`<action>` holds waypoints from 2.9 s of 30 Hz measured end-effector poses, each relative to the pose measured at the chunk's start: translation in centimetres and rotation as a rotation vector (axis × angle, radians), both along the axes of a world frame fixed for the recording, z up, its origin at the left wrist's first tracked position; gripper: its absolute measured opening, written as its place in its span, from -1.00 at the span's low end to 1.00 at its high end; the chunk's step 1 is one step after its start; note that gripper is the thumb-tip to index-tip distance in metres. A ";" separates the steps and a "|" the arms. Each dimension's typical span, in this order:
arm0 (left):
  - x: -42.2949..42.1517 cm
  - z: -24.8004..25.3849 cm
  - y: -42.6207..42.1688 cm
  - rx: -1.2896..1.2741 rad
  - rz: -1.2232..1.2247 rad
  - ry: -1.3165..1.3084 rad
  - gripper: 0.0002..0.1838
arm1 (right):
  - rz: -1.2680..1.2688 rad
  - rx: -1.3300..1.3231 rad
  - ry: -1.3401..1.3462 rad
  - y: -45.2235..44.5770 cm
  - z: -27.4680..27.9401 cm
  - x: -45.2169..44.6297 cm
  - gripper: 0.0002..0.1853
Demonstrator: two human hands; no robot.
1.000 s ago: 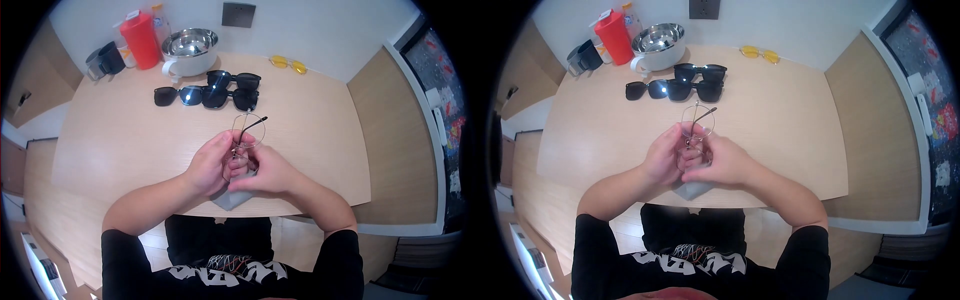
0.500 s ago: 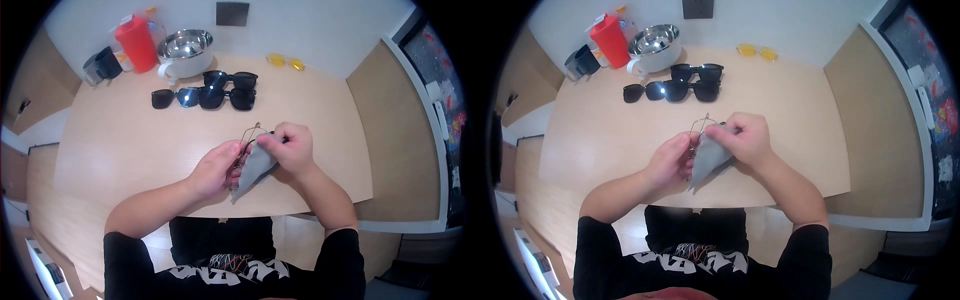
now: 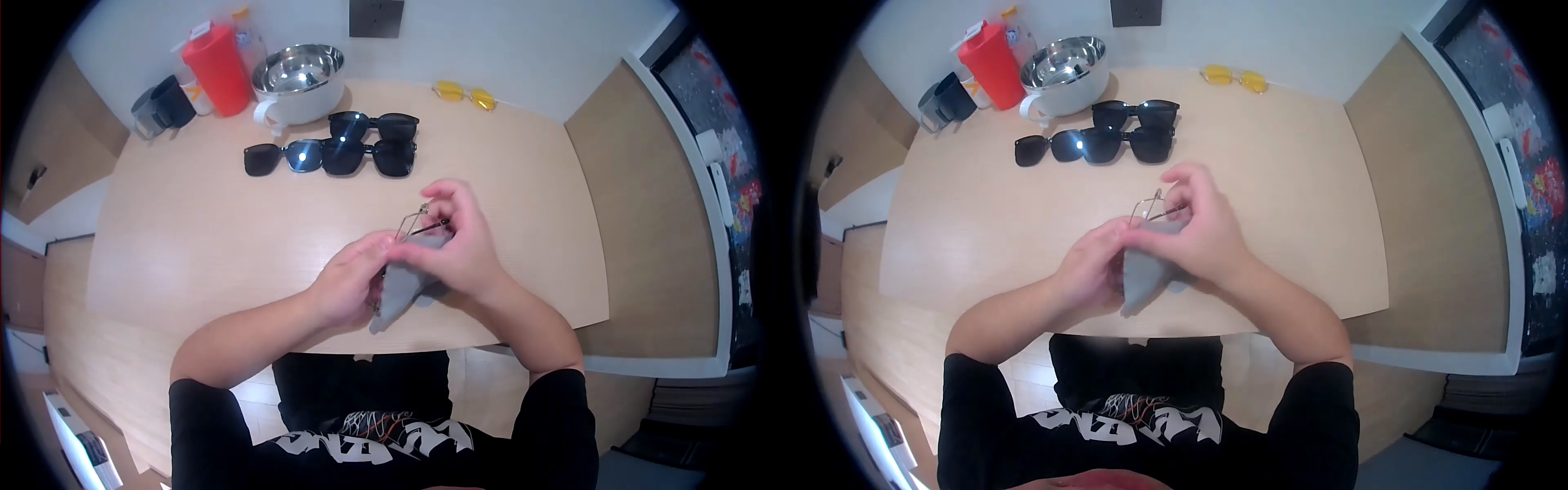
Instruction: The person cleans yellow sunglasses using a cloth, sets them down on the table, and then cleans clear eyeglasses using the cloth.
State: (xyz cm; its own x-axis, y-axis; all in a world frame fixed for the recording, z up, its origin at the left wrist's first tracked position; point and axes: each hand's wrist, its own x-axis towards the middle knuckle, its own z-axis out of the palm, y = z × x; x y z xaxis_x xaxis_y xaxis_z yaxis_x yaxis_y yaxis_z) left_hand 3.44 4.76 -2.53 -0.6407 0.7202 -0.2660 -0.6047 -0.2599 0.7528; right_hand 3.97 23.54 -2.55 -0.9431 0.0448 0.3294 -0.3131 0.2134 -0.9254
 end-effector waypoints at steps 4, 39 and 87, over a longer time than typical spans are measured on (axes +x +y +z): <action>0.1 -0.3 -0.1 0.016 -0.001 -0.029 -0.55 | -0.006 -0.126 -0.073 0.1 0.5 0.1 -0.20; 0.3 1.3 -0.6 0.029 -0.044 -0.028 -0.52 | 0.012 -0.321 -0.027 0.8 0.1 0.1 -0.27; -0.4 -0.7 -0.9 0.125 -0.099 -0.124 -0.60 | 0.055 -0.100 -0.024 0.6 -0.7 0.4 -0.38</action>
State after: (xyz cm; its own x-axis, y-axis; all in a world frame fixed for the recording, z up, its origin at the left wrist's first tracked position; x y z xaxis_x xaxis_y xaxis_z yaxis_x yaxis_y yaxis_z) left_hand 3.06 3.87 -3.20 -0.5330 0.8103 -0.2434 -0.7182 -0.2813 0.6364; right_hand 4.41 24.15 -3.27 -0.9527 0.0246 0.3028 -0.2989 0.1029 -0.9487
